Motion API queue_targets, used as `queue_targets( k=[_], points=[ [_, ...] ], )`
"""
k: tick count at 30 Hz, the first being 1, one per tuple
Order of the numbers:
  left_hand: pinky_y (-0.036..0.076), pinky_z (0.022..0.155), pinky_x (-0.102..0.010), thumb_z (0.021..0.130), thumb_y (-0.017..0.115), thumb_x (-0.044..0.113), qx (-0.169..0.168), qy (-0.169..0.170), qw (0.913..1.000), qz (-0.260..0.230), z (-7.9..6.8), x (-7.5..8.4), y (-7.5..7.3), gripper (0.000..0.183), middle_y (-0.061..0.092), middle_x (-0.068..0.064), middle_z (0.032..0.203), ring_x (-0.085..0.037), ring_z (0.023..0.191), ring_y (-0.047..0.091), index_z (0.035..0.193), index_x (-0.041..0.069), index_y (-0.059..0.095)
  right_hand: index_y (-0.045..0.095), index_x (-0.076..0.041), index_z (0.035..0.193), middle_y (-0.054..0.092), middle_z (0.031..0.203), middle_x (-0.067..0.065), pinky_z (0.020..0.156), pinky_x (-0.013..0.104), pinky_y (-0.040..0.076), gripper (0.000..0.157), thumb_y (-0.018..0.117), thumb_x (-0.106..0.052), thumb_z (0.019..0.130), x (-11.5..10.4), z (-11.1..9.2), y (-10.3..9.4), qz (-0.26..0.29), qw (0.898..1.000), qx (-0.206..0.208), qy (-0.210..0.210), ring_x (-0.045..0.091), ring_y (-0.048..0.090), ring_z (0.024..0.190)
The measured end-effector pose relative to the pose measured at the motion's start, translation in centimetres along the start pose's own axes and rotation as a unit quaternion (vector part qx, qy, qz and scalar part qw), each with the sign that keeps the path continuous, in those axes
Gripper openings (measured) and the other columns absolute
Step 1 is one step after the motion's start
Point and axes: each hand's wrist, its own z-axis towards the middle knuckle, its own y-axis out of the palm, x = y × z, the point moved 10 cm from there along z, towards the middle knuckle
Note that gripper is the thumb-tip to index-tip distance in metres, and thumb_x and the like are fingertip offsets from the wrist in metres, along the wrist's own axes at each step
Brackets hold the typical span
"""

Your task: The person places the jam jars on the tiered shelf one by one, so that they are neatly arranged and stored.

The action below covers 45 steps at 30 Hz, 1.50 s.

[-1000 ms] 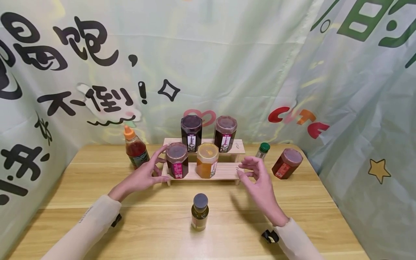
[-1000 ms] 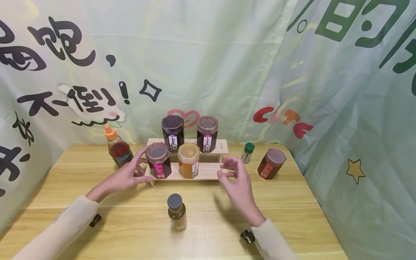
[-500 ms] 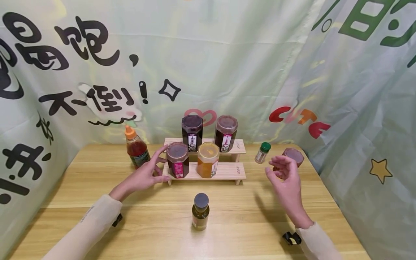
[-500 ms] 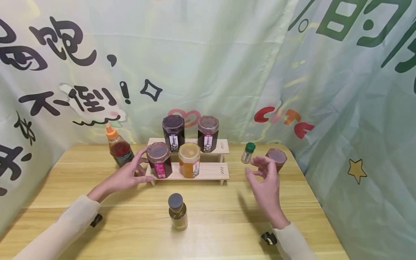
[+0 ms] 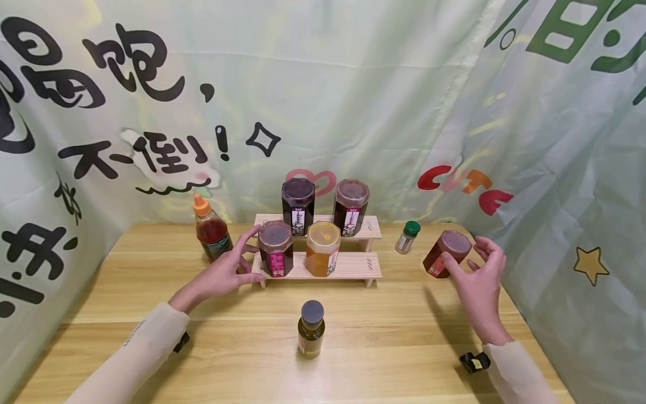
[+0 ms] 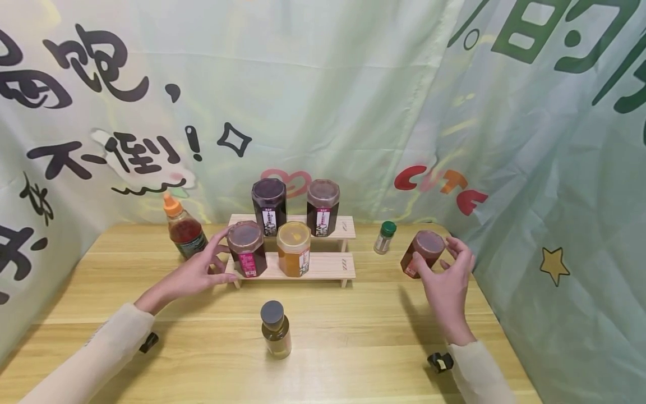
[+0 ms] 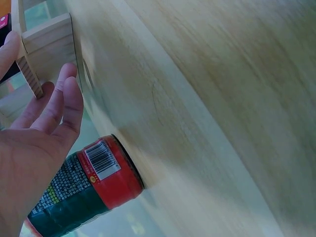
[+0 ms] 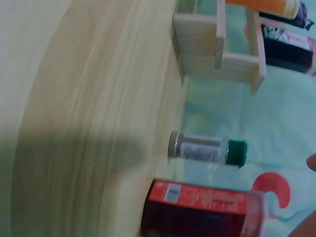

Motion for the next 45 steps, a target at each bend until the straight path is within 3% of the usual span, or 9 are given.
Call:
queue_targets(
  k=[7,13,15,20,22,30,37,45],
  points=[
    [0.058,0.074,-0.041,0.095,0.090,0.022,0.000,0.002,1.0000,0.002,0.0,0.0,0.0,0.117,0.057,-0.031,0.151,-0.019,0.090,0.072,0.176,0.038,0.007,0.019,-0.013,0.170,0.029,0.169,0.017,0.118,0.049,0.038,0.100,0.086,-0.025,0.097,2.8,1.6,1.2,-0.010,0.996,-0.049,0.074,0.031,0.035,0.154],
    [0.058,0.071,-0.041,0.095,0.090,0.023,0.000,0.000,1.0000,-0.001,0.1,-0.2,0.1,0.116,0.056,-0.032,0.151,-0.019,0.089,0.071,0.176,0.036,0.008,0.013,-0.015,0.171,0.029,0.169,0.018,0.117,0.049,0.042,0.101,0.083,-0.026,0.099,4.4,2.2,2.0,0.001,0.992,-0.063,0.111,0.034,0.038,0.153],
    [0.058,0.071,-0.041,0.095,0.090,0.022,0.001,-0.002,1.0000,-0.001,0.1,-0.2,0.1,0.116,0.056,-0.031,0.151,-0.019,0.089,0.071,0.176,0.037,0.008,0.013,-0.015,0.170,0.030,0.168,0.019,0.115,0.044,0.044,0.099,0.082,-0.027,0.100,4.8,2.4,2.1,-0.005,0.991,-0.064,0.116,0.034,0.039,0.151],
    [0.058,0.072,-0.041,0.095,0.090,0.022,0.000,-0.007,1.0000,-0.001,0.2,-0.3,0.1,0.118,0.057,-0.030,0.152,-0.019,0.090,0.071,0.176,0.040,0.007,0.014,-0.013,0.170,0.036,0.164,0.023,0.098,0.026,0.047,0.099,0.082,-0.028,0.100,5.6,2.7,2.4,-0.022,0.990,-0.072,0.116,0.035,0.044,0.145],
    [0.058,0.073,-0.042,0.094,0.090,0.022,-0.001,-0.009,1.0000,-0.001,0.2,-0.3,0.1,0.118,0.057,-0.029,0.152,-0.019,0.090,0.071,0.175,0.041,0.007,0.014,-0.012,0.170,0.036,0.163,0.024,0.095,0.026,0.046,0.100,0.083,-0.029,0.100,5.9,2.8,2.5,-0.028,0.990,-0.075,0.114,0.036,0.044,0.144],
    [0.058,0.072,-0.041,0.095,0.090,0.022,0.002,-0.002,1.0000,0.002,0.1,-0.1,0.0,0.116,0.057,-0.031,0.151,-0.019,0.089,0.071,0.176,0.037,0.008,0.018,-0.011,0.168,0.039,0.162,0.023,0.109,0.050,0.045,0.096,0.084,-0.024,0.098,6.2,3.2,2.6,-0.056,0.991,-0.077,0.094,0.037,0.046,0.142],
    [0.057,0.071,-0.042,0.096,0.089,0.023,0.002,0.002,1.0000,0.000,-0.1,0.1,0.0,0.115,0.057,-0.032,0.151,-0.020,0.088,0.071,0.176,0.035,0.009,0.021,-0.016,0.170,0.043,0.160,0.021,0.104,0.044,0.048,0.094,0.083,-0.022,0.099,5.6,3.0,2.2,-0.074,0.990,-0.082,0.083,0.036,0.049,0.138],
    [0.058,0.071,-0.042,0.095,0.089,0.023,-0.002,-0.006,1.0000,-0.001,0.0,-0.2,0.0,0.116,0.055,-0.030,0.153,-0.020,0.091,0.071,0.175,0.041,0.007,0.024,-0.014,0.169,0.045,0.158,0.022,0.109,0.049,0.050,0.091,0.083,-0.023,0.100,5.4,2.8,1.8,-0.088,0.990,-0.091,0.067,0.036,0.049,0.136]
  ],
)
